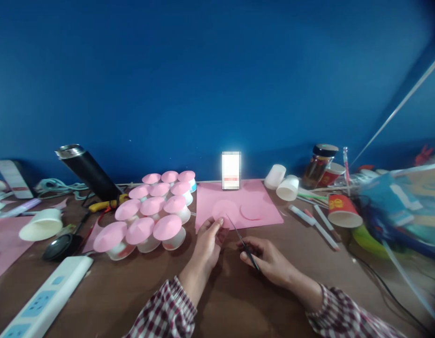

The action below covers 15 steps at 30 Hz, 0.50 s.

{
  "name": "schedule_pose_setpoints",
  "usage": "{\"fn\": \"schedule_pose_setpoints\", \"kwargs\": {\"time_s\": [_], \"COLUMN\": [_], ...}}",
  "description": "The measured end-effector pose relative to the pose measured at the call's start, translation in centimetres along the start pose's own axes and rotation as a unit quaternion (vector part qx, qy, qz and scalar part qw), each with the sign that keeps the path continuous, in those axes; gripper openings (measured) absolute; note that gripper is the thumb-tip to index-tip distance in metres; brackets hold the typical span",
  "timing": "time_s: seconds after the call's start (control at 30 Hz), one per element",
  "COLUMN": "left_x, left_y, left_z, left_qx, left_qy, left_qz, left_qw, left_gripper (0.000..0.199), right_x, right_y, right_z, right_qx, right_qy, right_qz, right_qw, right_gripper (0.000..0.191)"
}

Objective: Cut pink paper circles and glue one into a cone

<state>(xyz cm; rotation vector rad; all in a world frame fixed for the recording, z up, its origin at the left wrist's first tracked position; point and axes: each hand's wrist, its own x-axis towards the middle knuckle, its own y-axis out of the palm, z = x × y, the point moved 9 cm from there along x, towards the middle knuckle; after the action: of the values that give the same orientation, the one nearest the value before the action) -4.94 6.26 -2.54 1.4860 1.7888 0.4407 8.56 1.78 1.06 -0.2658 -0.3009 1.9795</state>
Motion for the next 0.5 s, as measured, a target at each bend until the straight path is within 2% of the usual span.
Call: {"fn": "schedule_pose_setpoints", "kwargs": {"time_s": [0.3,0.5], "left_x": [-0.75,-0.69], "left_y": [0.66,0.23], "left_z": [-0.02,-0.05], "left_qx": [0.037,0.024], "left_qy": [0.005,0.006], "left_qz": [0.027,-0.001], "left_qw": [0.999,1.000], "left_gripper": [0.022,0.024], "right_x": [0.14,0.13], "right_y": [0.05,-0.16], "right_z": [0.01,0.09], "right_qx": [-0.008,-0.032], "right_qy": [-0.001,-0.001], "right_qz": [-0.004,-0.012], "right_qw": [1.000,0.999], "right_gripper": [0.033,0.031]}}
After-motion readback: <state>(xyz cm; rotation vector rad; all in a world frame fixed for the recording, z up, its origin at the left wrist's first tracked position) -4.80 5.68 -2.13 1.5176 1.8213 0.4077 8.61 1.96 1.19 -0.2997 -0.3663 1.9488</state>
